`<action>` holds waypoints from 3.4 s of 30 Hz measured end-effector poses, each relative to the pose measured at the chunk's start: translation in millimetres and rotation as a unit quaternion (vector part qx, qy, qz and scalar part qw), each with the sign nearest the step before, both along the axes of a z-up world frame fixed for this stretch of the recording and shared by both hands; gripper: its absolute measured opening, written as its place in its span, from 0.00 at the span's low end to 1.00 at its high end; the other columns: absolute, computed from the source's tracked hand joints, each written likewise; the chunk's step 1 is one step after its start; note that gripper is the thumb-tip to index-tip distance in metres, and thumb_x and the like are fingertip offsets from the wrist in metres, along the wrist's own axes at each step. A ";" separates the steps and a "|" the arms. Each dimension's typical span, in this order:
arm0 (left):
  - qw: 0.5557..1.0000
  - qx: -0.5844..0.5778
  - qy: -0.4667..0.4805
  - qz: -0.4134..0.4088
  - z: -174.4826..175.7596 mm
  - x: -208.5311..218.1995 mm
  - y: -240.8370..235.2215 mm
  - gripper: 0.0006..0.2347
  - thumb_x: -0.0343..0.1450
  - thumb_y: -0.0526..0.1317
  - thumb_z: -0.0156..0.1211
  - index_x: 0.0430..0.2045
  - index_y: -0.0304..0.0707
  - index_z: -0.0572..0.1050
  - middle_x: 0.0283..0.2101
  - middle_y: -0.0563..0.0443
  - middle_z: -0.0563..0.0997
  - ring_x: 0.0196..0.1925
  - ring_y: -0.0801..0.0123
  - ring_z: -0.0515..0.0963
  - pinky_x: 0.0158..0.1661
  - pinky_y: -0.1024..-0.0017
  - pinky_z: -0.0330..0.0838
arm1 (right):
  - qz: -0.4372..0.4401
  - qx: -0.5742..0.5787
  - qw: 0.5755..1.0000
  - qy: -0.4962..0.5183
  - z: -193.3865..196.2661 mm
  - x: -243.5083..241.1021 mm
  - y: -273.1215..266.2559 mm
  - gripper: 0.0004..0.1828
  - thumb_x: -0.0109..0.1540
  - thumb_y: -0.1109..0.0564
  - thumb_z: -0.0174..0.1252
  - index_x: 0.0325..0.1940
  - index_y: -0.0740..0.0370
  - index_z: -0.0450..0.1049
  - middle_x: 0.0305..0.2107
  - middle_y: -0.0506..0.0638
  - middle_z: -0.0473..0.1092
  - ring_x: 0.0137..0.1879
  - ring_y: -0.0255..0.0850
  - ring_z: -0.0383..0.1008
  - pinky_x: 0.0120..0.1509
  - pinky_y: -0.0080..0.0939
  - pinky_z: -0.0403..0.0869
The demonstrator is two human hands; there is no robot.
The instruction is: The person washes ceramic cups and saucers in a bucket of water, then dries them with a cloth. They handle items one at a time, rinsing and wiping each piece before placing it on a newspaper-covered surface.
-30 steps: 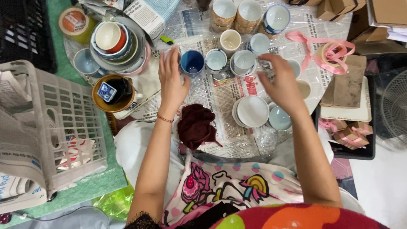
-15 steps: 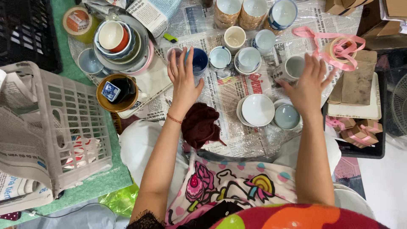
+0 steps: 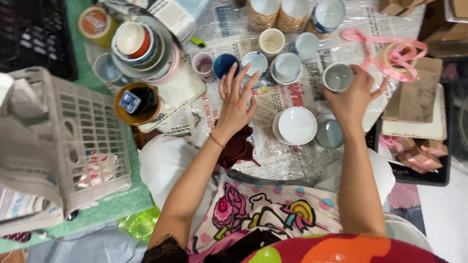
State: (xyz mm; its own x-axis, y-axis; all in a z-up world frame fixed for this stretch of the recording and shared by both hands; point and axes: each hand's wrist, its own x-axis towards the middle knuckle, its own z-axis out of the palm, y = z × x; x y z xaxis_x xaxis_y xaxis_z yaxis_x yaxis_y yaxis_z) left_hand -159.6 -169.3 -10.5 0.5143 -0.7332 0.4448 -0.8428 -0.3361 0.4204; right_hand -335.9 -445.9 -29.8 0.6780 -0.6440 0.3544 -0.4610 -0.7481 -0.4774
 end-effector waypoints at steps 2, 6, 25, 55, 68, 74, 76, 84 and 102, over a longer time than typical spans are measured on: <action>1.000 -0.011 0.003 0.000 1.3 -0.2 1.2 0.30 0.73 0.37 0.61 0.73 0.50 0.58 0.76 0.48 0.56 0.82 0.50 0.46 0.76 0.43 0.38 | 0.012 -0.007 0.999 -0.033 12.9 -1.8 11.6 0.45 0.56 0.44 0.77 0.67 0.68 0.62 0.63 0.56 0.67 0.75 0.52 0.63 0.82 0.66 0.28; 0.995 -0.073 0.021 -0.070 4.5 -7.6 -2.0 0.33 0.73 0.48 0.65 0.72 0.49 0.55 0.75 0.47 0.55 0.80 0.50 0.47 0.75 0.43 0.44 | 0.074 0.034 0.990 -0.113 44.1 -4.6 45.9 0.44 0.60 0.50 0.80 0.67 0.69 0.59 0.59 0.58 0.64 0.71 0.53 0.64 0.82 0.58 0.50; 0.844 -0.198 0.358 -0.347 55.7 -131.3 14.7 0.40 0.61 0.32 0.80 0.66 0.48 0.59 0.66 0.45 0.64 0.73 0.61 0.64 0.71 0.64 0.64 | 0.205 0.269 0.918 -0.208 98.0 -144.7 169.5 0.52 0.53 0.68 0.70 0.77 0.63 0.50 0.70 0.59 0.59 0.76 0.50 0.63 0.81 0.51 0.64; 0.624 0.335 0.706 -0.001 -358.8 -613.0 -148.5 0.10 0.69 0.40 0.53 0.29 0.31 0.78 0.25 0.48 0.78 0.21 0.67 0.78 0.16 0.67 0.65 | -0.383 0.727 0.546 -0.159 -283.7 -568.5 92.3 0.51 0.52 0.39 0.67 0.71 0.60 0.52 0.52 0.61 0.70 0.45 0.56 0.81 0.41 0.55 0.85; 0.746 0.404 0.530 -0.004 -373.6 -586.8 -159.8 0.22 0.71 0.49 0.59 0.39 0.17 0.80 0.41 0.34 0.85 0.44 0.53 0.83 0.45 0.60 0.73 | -0.400 0.507 0.764 -0.009 -347.7 -533.7 107.8 0.24 0.68 0.40 0.50 0.41 0.64 0.79 0.34 0.67 0.75 0.45 0.65 0.76 0.52 0.60 0.72; 0.752 0.391 0.530 -0.026 -372.1 -584.6 -167.2 0.21 0.70 0.46 0.62 0.47 0.19 0.78 0.46 0.34 0.84 0.49 0.50 0.84 0.48 0.61 0.73 | -0.506 0.448 0.735 -0.047 -350.5 -519.6 101.4 0.26 0.66 0.39 0.50 0.42 0.66 0.77 0.35 0.69 0.76 0.46 0.64 0.77 0.52 0.60 0.73; 0.863 0.395 0.266 -0.169 -354.8 -587.5 -161.2 0.34 0.61 0.43 0.74 0.54 0.16 0.65 0.53 0.21 0.74 0.54 0.36 0.76 0.52 0.54 0.71 | -0.514 0.449 0.725 -0.090 -364.7 -525.8 97.1 0.26 0.67 0.40 0.48 0.40 0.65 0.79 0.36 0.69 0.76 0.46 0.65 0.76 0.53 0.60 0.73; 0.725 0.581 0.158 -0.333 -322.9 -584.2 -170.0 0.47 0.49 0.37 0.83 0.63 0.34 0.58 0.56 0.35 0.75 0.58 0.47 0.76 0.55 0.57 0.73 | -0.359 0.443 0.821 -0.029 -373.0 -522.5 106.3 0.26 0.68 0.42 0.44 0.35 0.62 0.81 0.33 0.66 0.76 0.40 0.65 0.77 0.49 0.60 0.74; 0.860 0.415 -0.031 -0.295 -360.4 -589.3 -155.4 0.31 0.58 0.32 0.77 0.56 0.51 0.68 0.52 0.52 0.78 0.53 0.47 0.79 0.45 0.58 0.79 | -0.326 0.565 0.757 -0.032 -377.9 -518.3 69.9 0.29 0.72 0.45 0.37 0.42 0.68 0.78 0.39 0.69 0.76 0.48 0.63 0.77 0.55 0.55 0.72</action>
